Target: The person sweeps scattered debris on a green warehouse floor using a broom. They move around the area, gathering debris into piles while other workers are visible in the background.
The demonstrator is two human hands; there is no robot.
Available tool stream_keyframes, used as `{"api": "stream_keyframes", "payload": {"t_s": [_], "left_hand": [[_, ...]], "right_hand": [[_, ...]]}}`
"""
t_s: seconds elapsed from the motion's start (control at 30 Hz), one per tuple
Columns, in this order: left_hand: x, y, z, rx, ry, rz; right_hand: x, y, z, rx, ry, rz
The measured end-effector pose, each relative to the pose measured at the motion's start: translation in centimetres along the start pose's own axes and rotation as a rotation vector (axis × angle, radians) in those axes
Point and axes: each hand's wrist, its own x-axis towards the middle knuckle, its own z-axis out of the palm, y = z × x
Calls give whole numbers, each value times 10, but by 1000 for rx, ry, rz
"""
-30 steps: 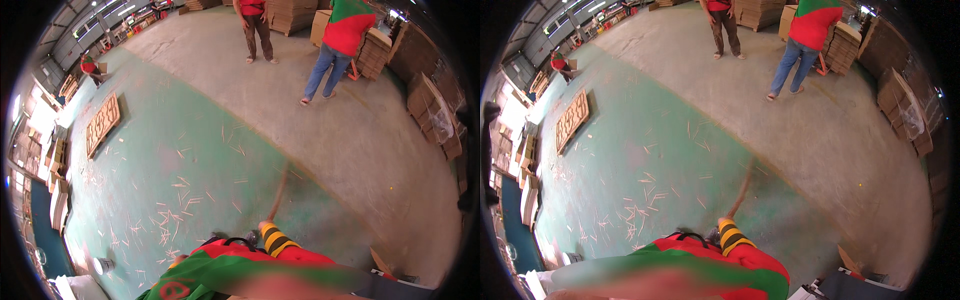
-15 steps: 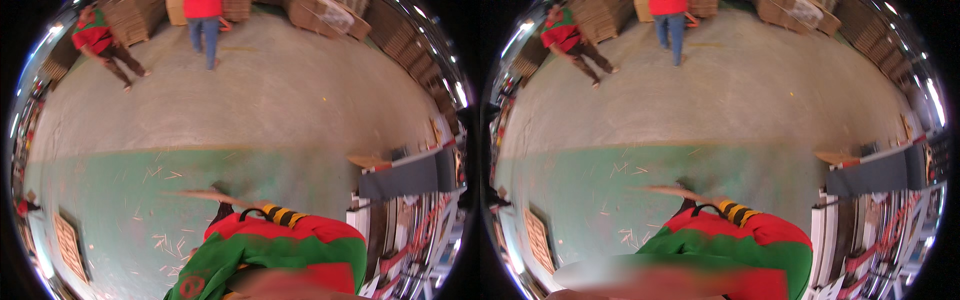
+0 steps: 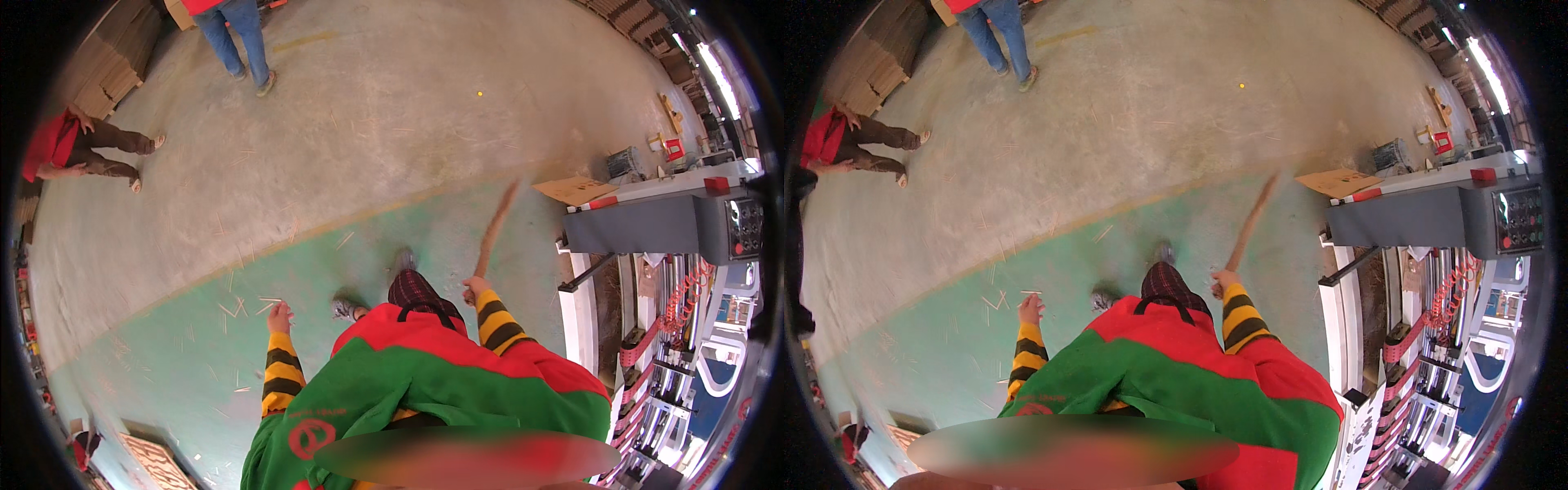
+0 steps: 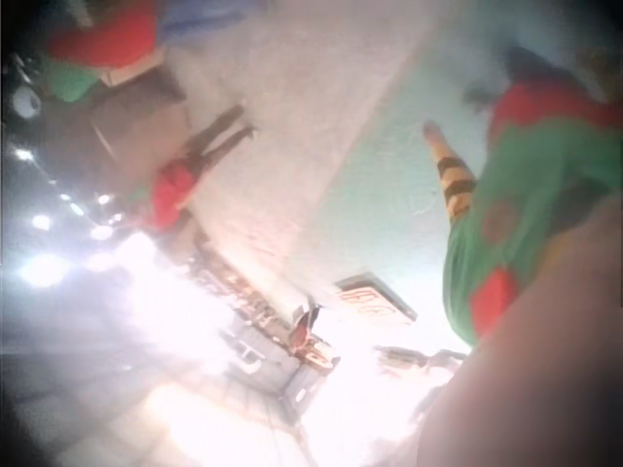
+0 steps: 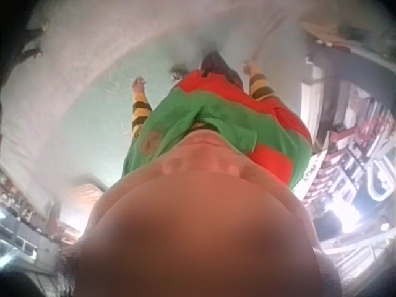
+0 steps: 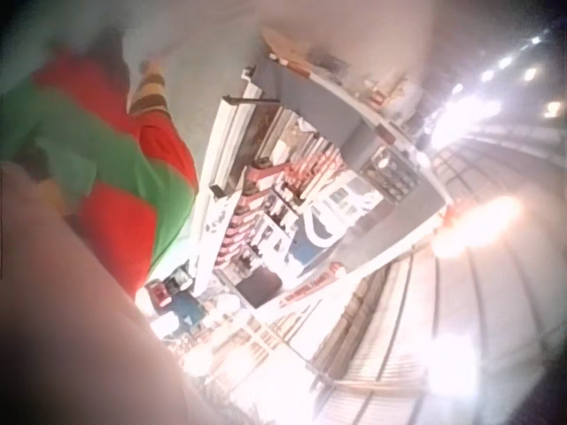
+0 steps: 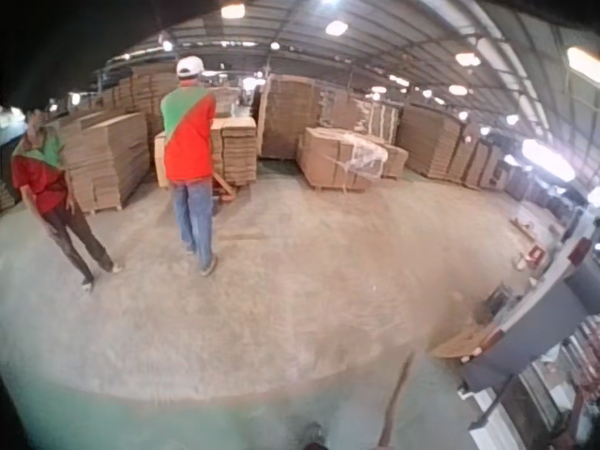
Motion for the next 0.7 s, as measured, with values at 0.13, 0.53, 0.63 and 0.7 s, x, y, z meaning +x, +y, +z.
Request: {"api": "stream_keyframes", "payload": {"t_s": [0.13,0.53,0.63,0.7], "left_hand": [[-3,-6,16,174,-71,-89],[-77,38,103,808,-151,-129],[-52,110,165,541,-5,-68],[-34,153,199,210,-9,-107]], "right_hand": [[42,-35,-28,348,207,46],[251,-317,35,-59,-187,219],[251,-355,116,-1248,-484,-101],[213,-337,153,-1428,-366,-379]]}}
